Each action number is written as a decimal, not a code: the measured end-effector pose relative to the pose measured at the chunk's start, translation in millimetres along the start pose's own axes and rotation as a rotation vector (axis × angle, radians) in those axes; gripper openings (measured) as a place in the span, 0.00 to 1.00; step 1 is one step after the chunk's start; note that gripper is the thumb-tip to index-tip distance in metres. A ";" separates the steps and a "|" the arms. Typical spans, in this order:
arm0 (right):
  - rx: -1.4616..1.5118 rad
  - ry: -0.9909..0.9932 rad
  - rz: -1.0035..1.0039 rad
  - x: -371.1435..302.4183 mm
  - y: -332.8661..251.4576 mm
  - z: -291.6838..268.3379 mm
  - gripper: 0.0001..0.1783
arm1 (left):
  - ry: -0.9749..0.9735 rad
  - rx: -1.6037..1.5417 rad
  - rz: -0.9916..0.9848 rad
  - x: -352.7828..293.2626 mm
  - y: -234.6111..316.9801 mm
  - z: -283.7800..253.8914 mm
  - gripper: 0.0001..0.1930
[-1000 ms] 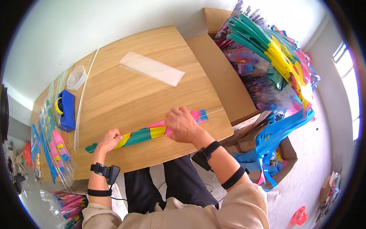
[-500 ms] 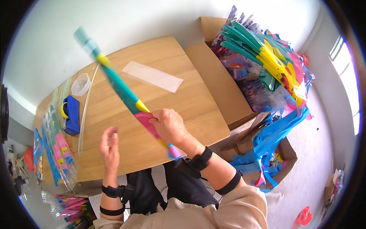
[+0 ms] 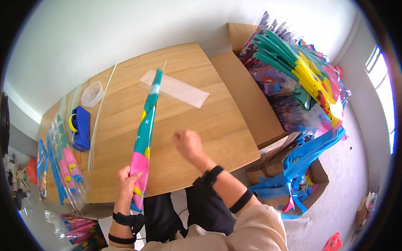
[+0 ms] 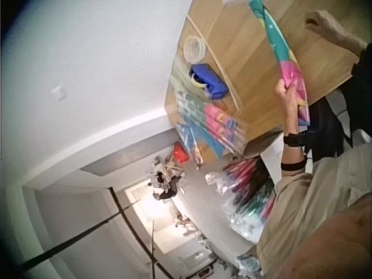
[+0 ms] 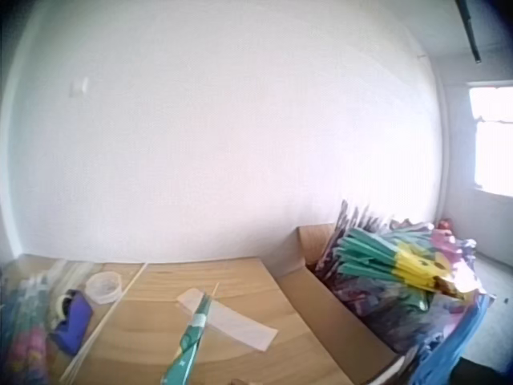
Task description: The recorder is folding, taping, and packaging colorful plastic kites at a workshop table.
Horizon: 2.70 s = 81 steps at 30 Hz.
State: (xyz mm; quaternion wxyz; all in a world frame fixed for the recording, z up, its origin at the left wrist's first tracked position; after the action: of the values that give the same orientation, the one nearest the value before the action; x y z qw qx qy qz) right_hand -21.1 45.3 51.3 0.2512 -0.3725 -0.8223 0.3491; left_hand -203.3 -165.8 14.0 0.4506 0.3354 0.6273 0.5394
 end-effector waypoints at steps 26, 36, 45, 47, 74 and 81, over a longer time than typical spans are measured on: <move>-0.775 0.188 -0.045 96.0 69.3 -47.3 0.13 | 0.120 0.219 -0.193 -35.0 -34.2 -28.7 0.06; -0.624 -0.080 0.181 118.1 96.1 -48.6 0.08 | 0.152 0.181 -0.198 -37.4 -39.0 -31.0 0.05; 0.550 0.156 0.569 131.1 132.8 -67.0 0.08 | 0.118 0.166 -0.206 -36.4 -35.1 -27.2 0.06; 1.175 0.298 0.516 138.2 108.4 -65.3 0.07 | 0.135 0.083 -0.205 -39.2 -41.5 -30.5 0.06; 0.741 0.331 0.635 -70.0 192.0 -131.7 0.04 | 0.068 0.455 -0.303 -224.6 -20.2 -134.8 0.07; -0.085 0.560 0.232 -67.9 94.7 -106.1 0.04 | 0.048 0.518 -0.355 -256.4 -28.9 -135.6 0.07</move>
State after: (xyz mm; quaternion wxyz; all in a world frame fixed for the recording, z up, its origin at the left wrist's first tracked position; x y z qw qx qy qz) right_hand 132.2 78.1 35.6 0.4109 -0.5558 -0.6869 0.2246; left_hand -232.5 -454.7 39.6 0.4226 0.3114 0.8030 0.2821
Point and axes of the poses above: each hand's wrist, its own x-axis towards the middle knuckle, its own z-axis out of the palm, y = z × x, the point moved 7 cm from there along x, towards the middle knuckle, and after that the axes turned 12 degrees about -y, right-handed, at the moved point
